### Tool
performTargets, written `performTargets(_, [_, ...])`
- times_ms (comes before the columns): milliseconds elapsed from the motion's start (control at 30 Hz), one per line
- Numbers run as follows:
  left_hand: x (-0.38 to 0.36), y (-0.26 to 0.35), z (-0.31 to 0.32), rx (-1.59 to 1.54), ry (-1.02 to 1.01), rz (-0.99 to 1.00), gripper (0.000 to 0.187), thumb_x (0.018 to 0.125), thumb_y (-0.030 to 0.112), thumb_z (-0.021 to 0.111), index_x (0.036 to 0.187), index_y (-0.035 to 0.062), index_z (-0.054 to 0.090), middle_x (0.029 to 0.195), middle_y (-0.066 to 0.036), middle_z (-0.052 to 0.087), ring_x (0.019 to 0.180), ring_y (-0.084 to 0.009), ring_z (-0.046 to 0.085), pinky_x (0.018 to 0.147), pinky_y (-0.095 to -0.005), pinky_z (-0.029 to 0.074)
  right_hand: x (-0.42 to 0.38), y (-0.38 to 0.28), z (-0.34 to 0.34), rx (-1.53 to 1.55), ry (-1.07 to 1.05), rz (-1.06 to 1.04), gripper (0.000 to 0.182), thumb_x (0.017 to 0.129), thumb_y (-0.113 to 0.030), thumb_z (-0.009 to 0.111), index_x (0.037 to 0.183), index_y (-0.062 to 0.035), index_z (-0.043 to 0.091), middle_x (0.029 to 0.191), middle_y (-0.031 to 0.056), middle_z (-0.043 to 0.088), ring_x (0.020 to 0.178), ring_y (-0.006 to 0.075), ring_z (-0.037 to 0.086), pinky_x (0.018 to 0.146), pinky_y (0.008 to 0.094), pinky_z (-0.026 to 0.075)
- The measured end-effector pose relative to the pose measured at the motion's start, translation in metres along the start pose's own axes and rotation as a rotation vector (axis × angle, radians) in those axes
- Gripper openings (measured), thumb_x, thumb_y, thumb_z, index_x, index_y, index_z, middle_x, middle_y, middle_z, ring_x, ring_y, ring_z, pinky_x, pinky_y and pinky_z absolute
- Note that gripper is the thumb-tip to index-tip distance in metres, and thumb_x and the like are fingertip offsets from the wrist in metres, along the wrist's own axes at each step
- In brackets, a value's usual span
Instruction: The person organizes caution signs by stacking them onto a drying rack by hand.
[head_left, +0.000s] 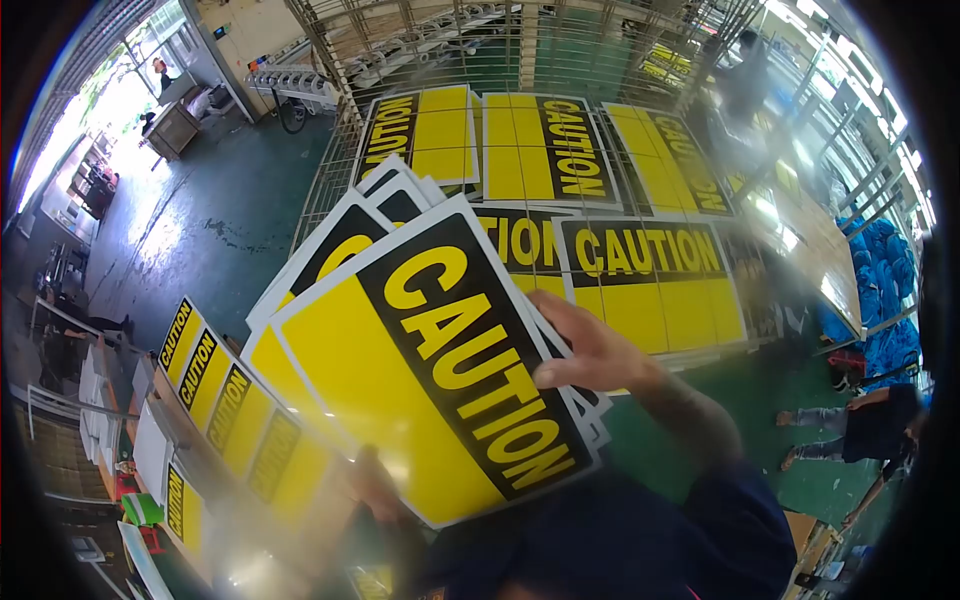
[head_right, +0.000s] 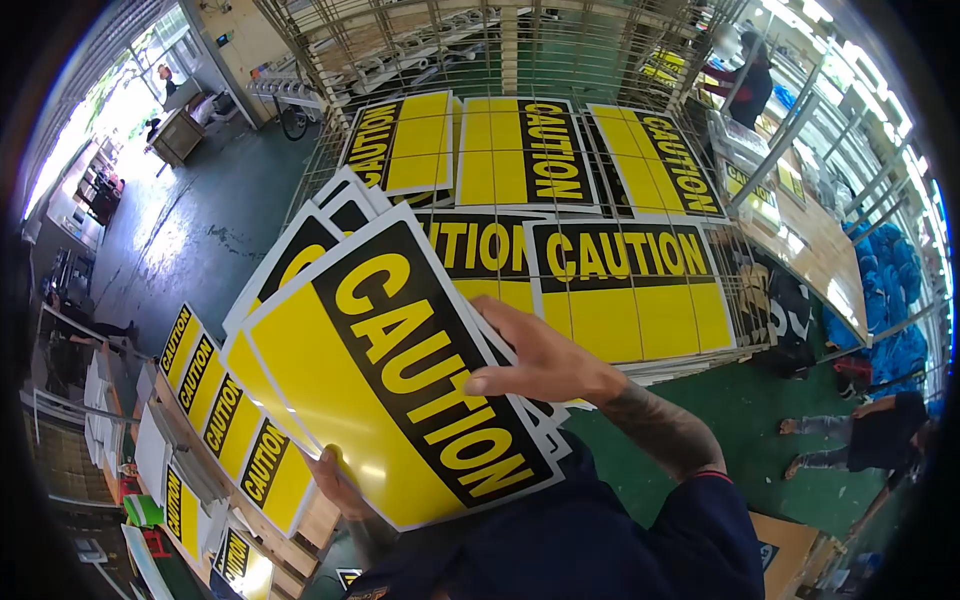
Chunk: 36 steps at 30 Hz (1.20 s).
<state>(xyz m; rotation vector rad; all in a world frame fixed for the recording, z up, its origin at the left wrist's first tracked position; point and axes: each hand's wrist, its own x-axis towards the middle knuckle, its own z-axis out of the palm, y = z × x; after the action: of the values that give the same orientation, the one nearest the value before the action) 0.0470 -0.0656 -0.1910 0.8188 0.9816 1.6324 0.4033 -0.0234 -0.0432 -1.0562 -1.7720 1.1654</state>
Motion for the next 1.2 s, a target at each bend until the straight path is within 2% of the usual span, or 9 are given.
performTargets(100, [-0.007,0.014,0.013,0.146,0.070,-0.088,0.083,0.091,0.018,0.063,0.162,-0.0007,0.026,0.140,-0.022,0.057,0.117,-0.0312,0.065,0.095,-0.0409,0.056,0.023,-0.027,0.005,0.099,0.096,0.134,0.068,0.092,-0.030,0.084,0.141,0.0044,0.049,0.127,0.0178,0.069,0.113,0.0203,0.070,0.095,0.0357,0.057])
performTargets(133, [-0.008,0.017,0.014,0.164,0.068,-0.085,0.083,0.090,0.018,0.064,0.162,-0.0010,0.026,0.140,-0.022,0.057,0.117,-0.0315,0.064,0.096,-0.0412,0.056,0.030,-0.026,0.011,0.090,0.223,0.121,0.046,0.096,-0.027,0.081,0.122,0.0028,0.058,0.095,0.0073,0.072,0.083,0.0126,0.070,0.072,0.0292,0.056])
performTargets(267, [-0.013,0.017,0.018,0.281,0.083,-0.019,0.083,0.090,0.015,0.063,0.163,-0.0014,0.027,0.143,-0.023,0.056,0.120,-0.0318,0.063,0.103,-0.0423,0.052,0.043,-0.021,0.011,-0.076,0.342,0.146,0.036,0.108,-0.031,0.065,0.088,-0.0022,0.058,0.069,-0.0026,0.043,0.066,0.0065,0.035,0.054,0.0317,0.031])
performTargets(433, [-0.021,0.035,0.051,0.142,0.160,-0.093,0.084,0.090,0.011,0.064,0.164,-0.0017,0.027,0.147,-0.022,0.055,0.126,-0.0314,0.061,0.108,-0.0422,0.049,0.045,-0.003,0.011,0.088,0.412,0.060,0.048,0.114,-0.038,0.051,0.085,-0.0003,0.058,0.067,-0.0023,0.042,0.066,0.0061,0.035,0.055,0.0317,0.034])
performTargets(700, [-0.020,0.035,0.054,0.139,0.096,-0.069,0.083,0.090,0.009,0.061,0.165,-0.0007,0.026,0.147,-0.020,0.055,0.128,-0.0298,0.060,0.108,-0.0416,0.049,0.040,-0.009,0.004,-0.192,0.349,0.166,0.037,0.113,-0.033,0.055,0.115,0.0029,0.062,0.083,0.0026,0.066,0.082,0.0075,0.059,0.073,0.0261,0.050])
performTargets(900, [-0.048,0.014,0.002,-0.027,-0.088,-0.097,0.075,0.099,0.004,0.065,0.164,0.0040,0.027,0.126,-0.011,0.059,0.101,-0.0191,0.061,0.087,-0.0315,0.052,0.017,-0.013,0.052,0.396,0.318,0.021,0.039,0.108,-0.012,0.062,0.143,0.0017,0.052,0.126,0.0083,0.063,0.121,0.0129,0.054,0.103,0.0304,0.046])
performTargets(1067, [-0.081,0.060,0.009,0.543,-0.283,0.009,0.104,0.090,0.017,0.078,0.169,0.0020,0.011,0.162,-0.014,0.040,0.147,-0.0266,0.043,0.120,-0.0429,0.036,-0.004,0.020,0.060,0.362,0.105,0.115,0.043,0.108,-0.008,0.059,0.149,0.0025,0.047,0.133,0.0104,0.064,0.125,0.0166,0.057,0.105,0.0321,0.047])
performTargets(1167, [-0.131,0.077,0.014,0.222,-0.155,-0.038,0.092,0.097,0.013,0.070,0.169,0.0028,0.014,0.170,-0.012,0.030,0.153,-0.0247,0.035,0.124,-0.0410,0.028,-0.005,0.013,0.078,0.335,-0.013,0.104,0.045,0.107,-0.007,0.060,0.148,0.0038,0.047,0.135,0.0126,0.065,0.123,0.0176,0.060,0.104,0.0328,0.048])
performTargets(1200, [-0.149,0.075,-0.005,0.088,-0.206,0.022,0.087,0.104,0.032,0.066,0.169,0.0021,0.017,0.171,-0.013,0.030,0.154,-0.0242,0.035,0.125,-0.0394,0.027,-0.010,0.003,0.085,0.352,-0.048,0.117,0.046,0.106,-0.007,0.061,0.148,0.0041,0.047,0.135,0.0133,0.066,0.122,0.0177,0.061,0.103,0.0329,0.049])
